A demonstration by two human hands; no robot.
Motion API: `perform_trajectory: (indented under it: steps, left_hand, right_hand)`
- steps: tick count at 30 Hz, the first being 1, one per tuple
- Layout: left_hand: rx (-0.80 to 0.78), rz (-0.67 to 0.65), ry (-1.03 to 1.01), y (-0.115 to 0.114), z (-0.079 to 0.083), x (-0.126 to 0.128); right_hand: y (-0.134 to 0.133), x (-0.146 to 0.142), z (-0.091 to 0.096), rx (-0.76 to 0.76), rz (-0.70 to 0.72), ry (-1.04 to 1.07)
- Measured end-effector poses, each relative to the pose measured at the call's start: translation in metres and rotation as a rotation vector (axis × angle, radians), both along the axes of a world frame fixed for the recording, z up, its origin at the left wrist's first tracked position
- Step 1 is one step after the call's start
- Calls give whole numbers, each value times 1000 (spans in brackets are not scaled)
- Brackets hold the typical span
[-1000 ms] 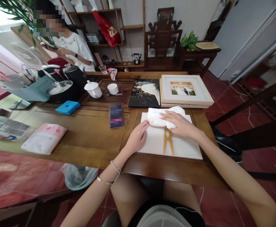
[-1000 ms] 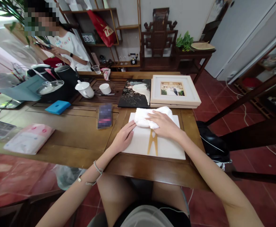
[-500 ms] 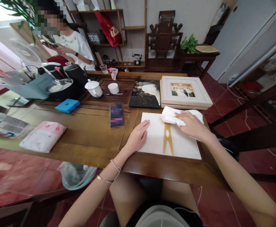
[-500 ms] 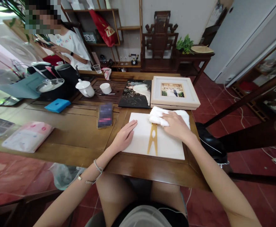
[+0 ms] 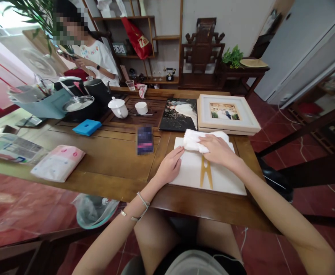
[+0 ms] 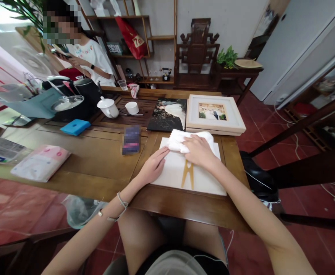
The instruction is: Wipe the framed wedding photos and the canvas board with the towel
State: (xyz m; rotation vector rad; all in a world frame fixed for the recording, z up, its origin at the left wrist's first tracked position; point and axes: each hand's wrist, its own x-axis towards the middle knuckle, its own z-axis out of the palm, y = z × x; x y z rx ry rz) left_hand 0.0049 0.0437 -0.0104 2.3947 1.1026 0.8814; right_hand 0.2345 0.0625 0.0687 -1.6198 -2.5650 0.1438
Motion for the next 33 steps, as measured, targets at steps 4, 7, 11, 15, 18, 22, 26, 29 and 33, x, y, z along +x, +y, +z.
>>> perform_trajectory:
  steps: [4,7,11,15,18,22,26,29,33]
  left_hand:
    - [-3,5,11,0,-3,0]
    - [-2,10,8,0,-3,0]
    - [-7,2,0,0,-4,-1]
    - [-2,-8,-1,1,-3,-1]
    - [-7,-11,1,1,-1,-1]
    - [-15,-14,7,0,0,-1]
    - [-6,-7,10,1,0,0]
    - [0,3,5,1,-1,0]
    - [6,-3,-10,1,-1,0]
  right_hand:
    - [-7,42,-10,42,-93,7]
    - [-11,45,-13,63,-61,3]
    - [-31,18,-9,48,130,-43]
    - [-72,-7,-2,-47,357,-64]
    - [-101,-13,1,-117,487,-58]
    - [-102,-8,5,-162,513,-17]
    - [-57,-4,4,-103,361,-19]
    - [-26,-8,2,-47,246,-48]
    - [-38,-20,-6,-3,264,-107]
